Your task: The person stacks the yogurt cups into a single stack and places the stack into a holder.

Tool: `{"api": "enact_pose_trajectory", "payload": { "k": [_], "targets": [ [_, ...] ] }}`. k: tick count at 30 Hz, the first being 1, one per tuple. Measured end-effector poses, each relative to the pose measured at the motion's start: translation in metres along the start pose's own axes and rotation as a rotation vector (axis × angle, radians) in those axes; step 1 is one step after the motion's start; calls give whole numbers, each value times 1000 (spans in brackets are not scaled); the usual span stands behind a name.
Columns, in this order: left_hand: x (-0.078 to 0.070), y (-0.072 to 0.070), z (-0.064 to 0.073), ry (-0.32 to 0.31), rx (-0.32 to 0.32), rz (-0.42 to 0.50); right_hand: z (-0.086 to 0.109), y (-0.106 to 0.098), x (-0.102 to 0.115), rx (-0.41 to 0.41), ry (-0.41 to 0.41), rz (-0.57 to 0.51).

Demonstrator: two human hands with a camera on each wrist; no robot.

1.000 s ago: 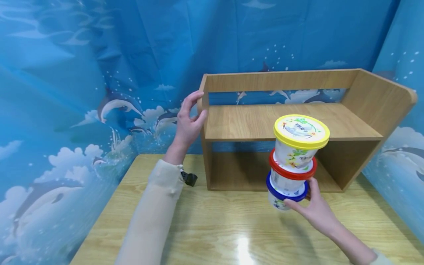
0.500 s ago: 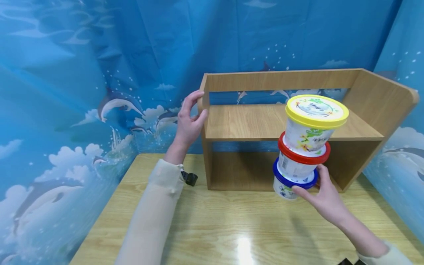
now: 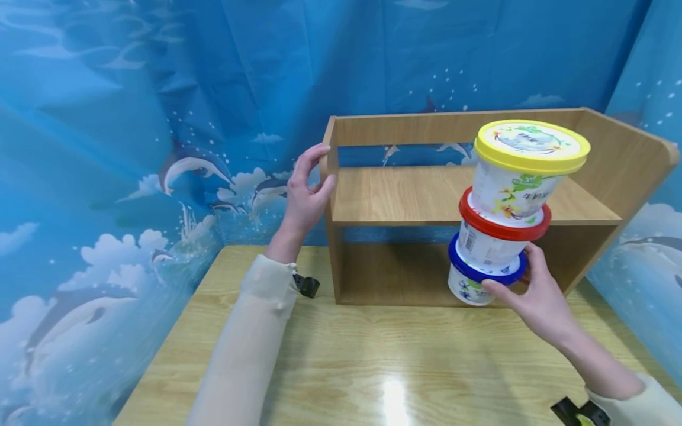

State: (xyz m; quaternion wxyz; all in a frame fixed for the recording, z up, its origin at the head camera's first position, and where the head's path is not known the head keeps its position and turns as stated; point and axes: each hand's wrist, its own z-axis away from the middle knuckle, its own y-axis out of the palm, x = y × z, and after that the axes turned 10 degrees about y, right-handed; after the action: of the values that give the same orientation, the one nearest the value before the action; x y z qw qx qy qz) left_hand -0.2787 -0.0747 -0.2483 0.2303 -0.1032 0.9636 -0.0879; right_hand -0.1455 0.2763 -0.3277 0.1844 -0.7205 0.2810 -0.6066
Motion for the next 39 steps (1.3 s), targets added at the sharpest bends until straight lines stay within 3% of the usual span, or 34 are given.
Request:
{"api": "enact_pose_trajectory", "payload": {
  "k": [1,16,39],
  "targets": [
    [-6,0,0,-2,0,0,-1,-2,1,-2,-3,0],
    [-6,0,0,2,-1,13,-23,-26,33,-9,9,9],
    [-5,-1,0,7,2,-7,-63,-33,60,-66,4,-7]
  ]
}}
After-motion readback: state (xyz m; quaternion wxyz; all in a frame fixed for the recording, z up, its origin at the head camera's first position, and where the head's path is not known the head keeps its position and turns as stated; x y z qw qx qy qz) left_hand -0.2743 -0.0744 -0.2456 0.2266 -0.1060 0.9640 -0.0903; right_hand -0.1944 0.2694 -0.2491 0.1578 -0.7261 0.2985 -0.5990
